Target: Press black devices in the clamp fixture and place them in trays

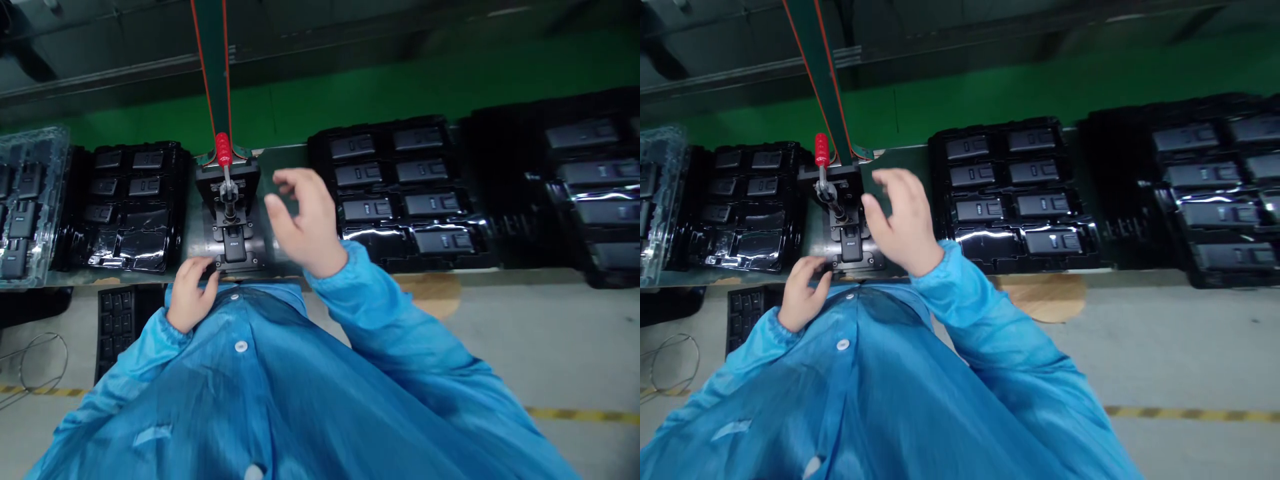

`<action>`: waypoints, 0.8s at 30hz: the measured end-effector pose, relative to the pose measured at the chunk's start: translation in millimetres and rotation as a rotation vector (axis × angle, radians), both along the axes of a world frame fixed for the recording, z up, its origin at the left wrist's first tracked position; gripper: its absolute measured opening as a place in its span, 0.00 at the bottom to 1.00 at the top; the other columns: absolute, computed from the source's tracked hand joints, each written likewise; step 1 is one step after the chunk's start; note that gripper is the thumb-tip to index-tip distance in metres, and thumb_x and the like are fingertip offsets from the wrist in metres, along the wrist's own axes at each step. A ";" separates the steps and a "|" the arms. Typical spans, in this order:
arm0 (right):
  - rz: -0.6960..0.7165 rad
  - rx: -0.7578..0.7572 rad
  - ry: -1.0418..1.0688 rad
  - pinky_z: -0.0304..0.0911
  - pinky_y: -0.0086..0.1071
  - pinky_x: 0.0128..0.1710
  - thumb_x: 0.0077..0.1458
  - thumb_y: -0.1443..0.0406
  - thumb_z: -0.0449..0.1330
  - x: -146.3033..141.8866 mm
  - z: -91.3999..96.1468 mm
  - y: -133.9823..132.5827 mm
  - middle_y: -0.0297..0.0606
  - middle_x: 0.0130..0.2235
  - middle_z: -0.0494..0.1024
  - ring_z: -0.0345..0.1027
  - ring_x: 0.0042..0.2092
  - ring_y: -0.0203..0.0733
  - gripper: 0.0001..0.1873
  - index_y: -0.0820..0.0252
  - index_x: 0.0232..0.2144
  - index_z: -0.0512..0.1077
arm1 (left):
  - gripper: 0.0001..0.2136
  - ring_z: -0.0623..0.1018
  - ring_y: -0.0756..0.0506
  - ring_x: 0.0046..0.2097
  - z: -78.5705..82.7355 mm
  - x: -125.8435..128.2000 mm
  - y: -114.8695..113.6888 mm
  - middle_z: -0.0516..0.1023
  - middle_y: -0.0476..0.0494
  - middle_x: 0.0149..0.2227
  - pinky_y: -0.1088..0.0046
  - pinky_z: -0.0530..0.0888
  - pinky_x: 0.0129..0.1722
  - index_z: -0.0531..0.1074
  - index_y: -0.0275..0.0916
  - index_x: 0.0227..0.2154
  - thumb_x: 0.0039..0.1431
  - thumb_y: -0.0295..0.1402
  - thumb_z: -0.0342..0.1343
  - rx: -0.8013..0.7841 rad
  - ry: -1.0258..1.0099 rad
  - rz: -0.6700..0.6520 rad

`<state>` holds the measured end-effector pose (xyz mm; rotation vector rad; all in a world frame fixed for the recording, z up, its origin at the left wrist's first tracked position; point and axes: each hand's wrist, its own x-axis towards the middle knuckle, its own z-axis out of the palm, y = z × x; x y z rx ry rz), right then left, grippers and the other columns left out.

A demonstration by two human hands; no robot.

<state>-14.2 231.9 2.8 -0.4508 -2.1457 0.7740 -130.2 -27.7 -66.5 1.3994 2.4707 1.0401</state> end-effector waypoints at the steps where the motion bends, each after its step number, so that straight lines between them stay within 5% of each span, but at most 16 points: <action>1: 0.013 -0.015 0.001 0.71 0.54 0.61 0.74 0.49 0.52 -8.1 8.6 8.3 0.48 0.54 0.79 0.73 0.56 0.53 0.23 0.58 0.58 0.72 | 0.12 0.81 0.40 0.52 2.5 3.8 -12.0 0.81 0.38 0.49 0.57 0.81 0.55 0.76 0.41 0.54 0.71 0.35 0.57 0.001 -0.021 0.015; 7: 0.282 -0.129 -0.107 0.71 0.51 0.61 0.73 0.42 0.52 -65.1 27.8 42.9 0.44 0.54 0.79 0.75 0.57 0.49 0.32 0.61 0.59 0.71 | 0.09 0.83 0.40 0.46 7.0 18.4 -83.5 0.82 0.41 0.45 0.57 0.83 0.50 0.79 0.43 0.47 0.70 0.37 0.58 -0.053 -0.087 0.217; 14: 0.446 -0.423 0.056 0.73 0.34 0.46 0.73 0.54 0.58 -94.0 61.3 26.9 0.27 0.35 0.77 0.77 0.40 0.32 0.19 0.66 0.50 0.71 | 0.07 0.84 0.38 0.48 14.1 22.2 -132.7 0.83 0.44 0.46 0.54 0.83 0.50 0.79 0.46 0.45 0.68 0.37 0.59 -0.077 -0.085 0.433; 19: 0.387 -0.460 0.275 0.70 0.29 0.39 0.77 0.56 0.52 -64.4 96.0 -24.0 0.27 0.31 0.72 0.71 0.34 0.29 0.17 0.59 0.35 0.67 | 0.07 0.83 0.36 0.48 44.6 3.0 -114.4 0.83 0.47 0.45 0.46 0.81 0.53 0.81 0.50 0.45 0.65 0.37 0.63 0.117 0.038 0.473; 24: 0.368 -0.247 0.354 0.71 0.40 0.44 0.76 0.53 0.51 -39.7 65.5 -63.6 0.31 0.30 0.68 0.69 0.34 0.38 0.20 0.54 0.31 0.64 | 0.08 0.83 0.39 0.45 93.6 -15.9 -44.5 0.83 0.44 0.43 0.52 0.82 0.50 0.81 0.45 0.43 0.63 0.36 0.65 0.400 0.192 0.279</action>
